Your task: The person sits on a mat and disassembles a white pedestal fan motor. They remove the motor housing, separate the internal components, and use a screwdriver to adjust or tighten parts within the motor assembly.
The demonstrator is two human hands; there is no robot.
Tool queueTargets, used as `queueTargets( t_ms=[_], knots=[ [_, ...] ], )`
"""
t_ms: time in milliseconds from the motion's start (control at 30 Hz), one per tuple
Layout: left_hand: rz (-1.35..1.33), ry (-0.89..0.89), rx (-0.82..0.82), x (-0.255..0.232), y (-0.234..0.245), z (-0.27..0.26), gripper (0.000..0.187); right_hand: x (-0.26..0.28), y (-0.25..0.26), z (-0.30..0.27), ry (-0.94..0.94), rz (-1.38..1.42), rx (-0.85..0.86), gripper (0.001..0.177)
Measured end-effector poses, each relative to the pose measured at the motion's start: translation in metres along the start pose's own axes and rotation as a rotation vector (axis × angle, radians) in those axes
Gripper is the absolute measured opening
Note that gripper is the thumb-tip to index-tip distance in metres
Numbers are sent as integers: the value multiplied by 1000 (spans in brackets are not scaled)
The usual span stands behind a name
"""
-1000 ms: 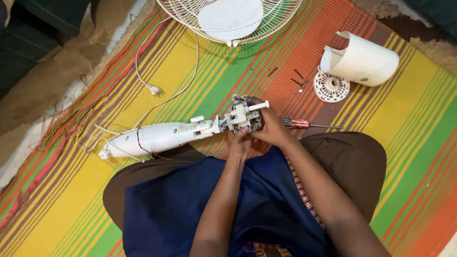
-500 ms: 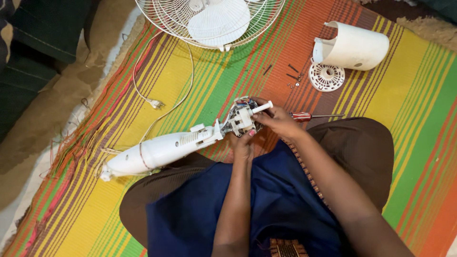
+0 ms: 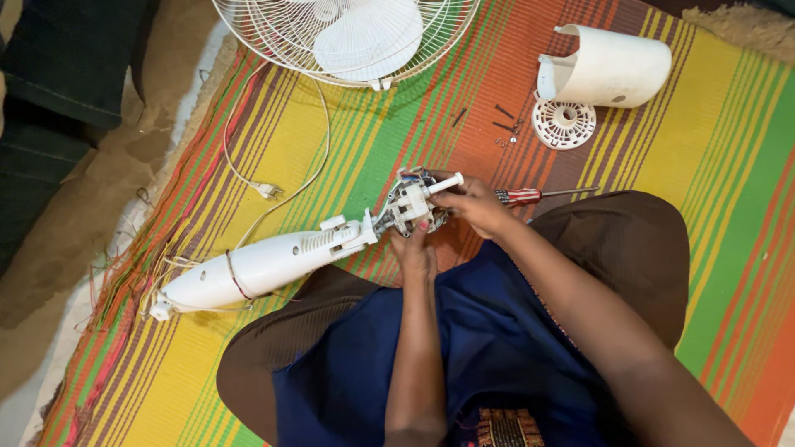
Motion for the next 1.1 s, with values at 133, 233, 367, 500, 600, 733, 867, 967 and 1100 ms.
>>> queueTargets(
  t_ms=[133, 233, 367, 500, 600, 733, 867, 967, 1100],
  knots=[
    [55, -65, 32, -9, -12, -1, 78, -12, 4, 2, -6, 80, 4, 51],
    [124, -59, 23, -11, -18, -3, 76, -22, 15, 3, -49, 72, -28, 53],
    [155, -66, 4, -10, -23, -6, 75, -33, 26, -4, -37, -2, -50, 51],
    [209, -84, 14, -7, -31, -8, 70, -25, 36, -16, 107, -246, -9, 48],
    [290, -103, 5, -6, -33, -11, 71, -12, 58, -30, 56, -585, 26, 50],
    [278, -63, 53, -6, -39, -13, 60, 29, 54, -53, 614, -1511, 121, 40],
    [261, -72, 53, -11, -43, -14, 63, 1, 61, -44, 282, -1713, 163, 44],
    [271, -83, 17, -15, -44, -13, 64, 8, 65, -30, 214, -1744, 162, 31],
    [232, -71, -2, -19, -42, -11, 67, 83, 50, -38, 479, -1570, 20, 38]
  ],
)
Point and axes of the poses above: each hand's wrist, its own z-axis towards the middle knuckle, its own y-axis out of the back of the hand, x = y × z, the point moved 7 cm from there along z, towards the middle knuckle, and after that the axes turned 11 degrees about y, right-handed, at the moved point
